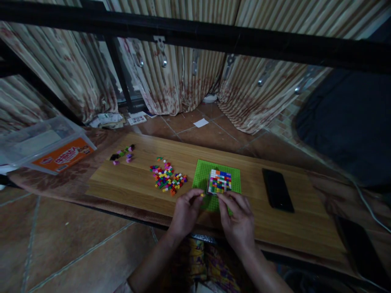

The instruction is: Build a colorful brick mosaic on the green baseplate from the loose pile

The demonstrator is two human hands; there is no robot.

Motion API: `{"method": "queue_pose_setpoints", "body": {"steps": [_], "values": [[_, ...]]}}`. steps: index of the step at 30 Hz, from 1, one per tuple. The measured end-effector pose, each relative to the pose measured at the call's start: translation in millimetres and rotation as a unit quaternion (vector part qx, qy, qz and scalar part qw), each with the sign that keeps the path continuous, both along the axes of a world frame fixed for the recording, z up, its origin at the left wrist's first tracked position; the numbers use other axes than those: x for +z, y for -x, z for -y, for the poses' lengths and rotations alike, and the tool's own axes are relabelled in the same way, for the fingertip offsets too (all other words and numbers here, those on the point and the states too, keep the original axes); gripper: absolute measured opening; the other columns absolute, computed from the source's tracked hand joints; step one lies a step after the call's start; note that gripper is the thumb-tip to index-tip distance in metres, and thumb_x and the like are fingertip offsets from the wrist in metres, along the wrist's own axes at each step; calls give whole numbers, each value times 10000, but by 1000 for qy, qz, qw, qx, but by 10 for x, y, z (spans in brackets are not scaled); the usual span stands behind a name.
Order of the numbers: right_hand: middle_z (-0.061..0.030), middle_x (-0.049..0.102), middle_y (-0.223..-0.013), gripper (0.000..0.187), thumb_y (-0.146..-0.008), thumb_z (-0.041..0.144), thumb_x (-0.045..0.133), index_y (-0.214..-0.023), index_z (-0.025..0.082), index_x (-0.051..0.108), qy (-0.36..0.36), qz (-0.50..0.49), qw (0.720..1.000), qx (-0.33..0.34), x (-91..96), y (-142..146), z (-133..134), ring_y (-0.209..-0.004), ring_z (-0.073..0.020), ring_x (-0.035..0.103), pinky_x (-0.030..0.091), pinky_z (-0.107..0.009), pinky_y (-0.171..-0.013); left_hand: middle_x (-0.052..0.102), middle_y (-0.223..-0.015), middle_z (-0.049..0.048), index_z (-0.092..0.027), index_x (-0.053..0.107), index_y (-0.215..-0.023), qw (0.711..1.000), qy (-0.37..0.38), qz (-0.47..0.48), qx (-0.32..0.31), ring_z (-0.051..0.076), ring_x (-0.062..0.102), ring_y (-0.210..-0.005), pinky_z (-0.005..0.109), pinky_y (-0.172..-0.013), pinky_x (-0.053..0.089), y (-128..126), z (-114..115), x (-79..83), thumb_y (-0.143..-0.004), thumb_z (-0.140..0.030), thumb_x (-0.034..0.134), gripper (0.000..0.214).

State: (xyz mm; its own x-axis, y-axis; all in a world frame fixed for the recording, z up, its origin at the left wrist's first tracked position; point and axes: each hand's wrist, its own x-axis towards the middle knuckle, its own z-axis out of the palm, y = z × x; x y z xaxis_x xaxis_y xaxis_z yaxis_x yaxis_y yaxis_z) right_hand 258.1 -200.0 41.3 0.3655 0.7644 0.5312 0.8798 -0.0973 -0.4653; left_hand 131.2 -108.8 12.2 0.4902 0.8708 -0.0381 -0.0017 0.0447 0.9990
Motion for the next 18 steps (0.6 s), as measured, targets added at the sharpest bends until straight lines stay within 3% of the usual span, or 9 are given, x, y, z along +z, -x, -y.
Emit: {"method": "queue_pose_setpoints", "body": {"steps": [4, 8, 12, 18], "values": [[-53, 635, -991, 213, -868, 196, 539, -1024, 246, 675, -26, -90, 996, -4, -23, 14, 87, -933, -184, 596, 494, -347, -827, 657, -872, 31, -176, 623, -910, 1000, 9, 5, 6, 150, 634, -768, 269, -709, 532, -2, -21, 62, -831, -282, 559, 147], [-50, 648, -956, 186, -857, 198, 554, -986, 238, 683, -50, -135, 990, -13, -17, -47, 130, -907, -183, 613, 507, -343, -806, 669, -843, 28, -193, 649, -917, 993, -95, -72, -3, 147, 631, -757, 259, -705, 510, -14, -76, 151, -846, -264, 541, 147], [-52, 651, -911, 178, -857, 205, 556, -972, 230, 689, -64, -153, 986, -22, -16, -114, 142, -860, -182, 618, 510, -334, -760, 684, -890, 36, -213, 680, -903, 977, -198, -80, -4, 158, 627, -855, 278, -788, 501, -103, -160, 191, -845, -238, 550, 145], [-52, 655, -902, 179, -866, 229, 542, -965, 229, 692, -55, -173, 983, -33, -37, -153, 151, -854, -186, 619, 505, -337, -752, 692, -882, 33, -235, 700, -931, 962, -260, -83, -21, 147, 636, -832, 273, -786, 511, -215, -238, 141, -855, -236, 545, 173]]}}
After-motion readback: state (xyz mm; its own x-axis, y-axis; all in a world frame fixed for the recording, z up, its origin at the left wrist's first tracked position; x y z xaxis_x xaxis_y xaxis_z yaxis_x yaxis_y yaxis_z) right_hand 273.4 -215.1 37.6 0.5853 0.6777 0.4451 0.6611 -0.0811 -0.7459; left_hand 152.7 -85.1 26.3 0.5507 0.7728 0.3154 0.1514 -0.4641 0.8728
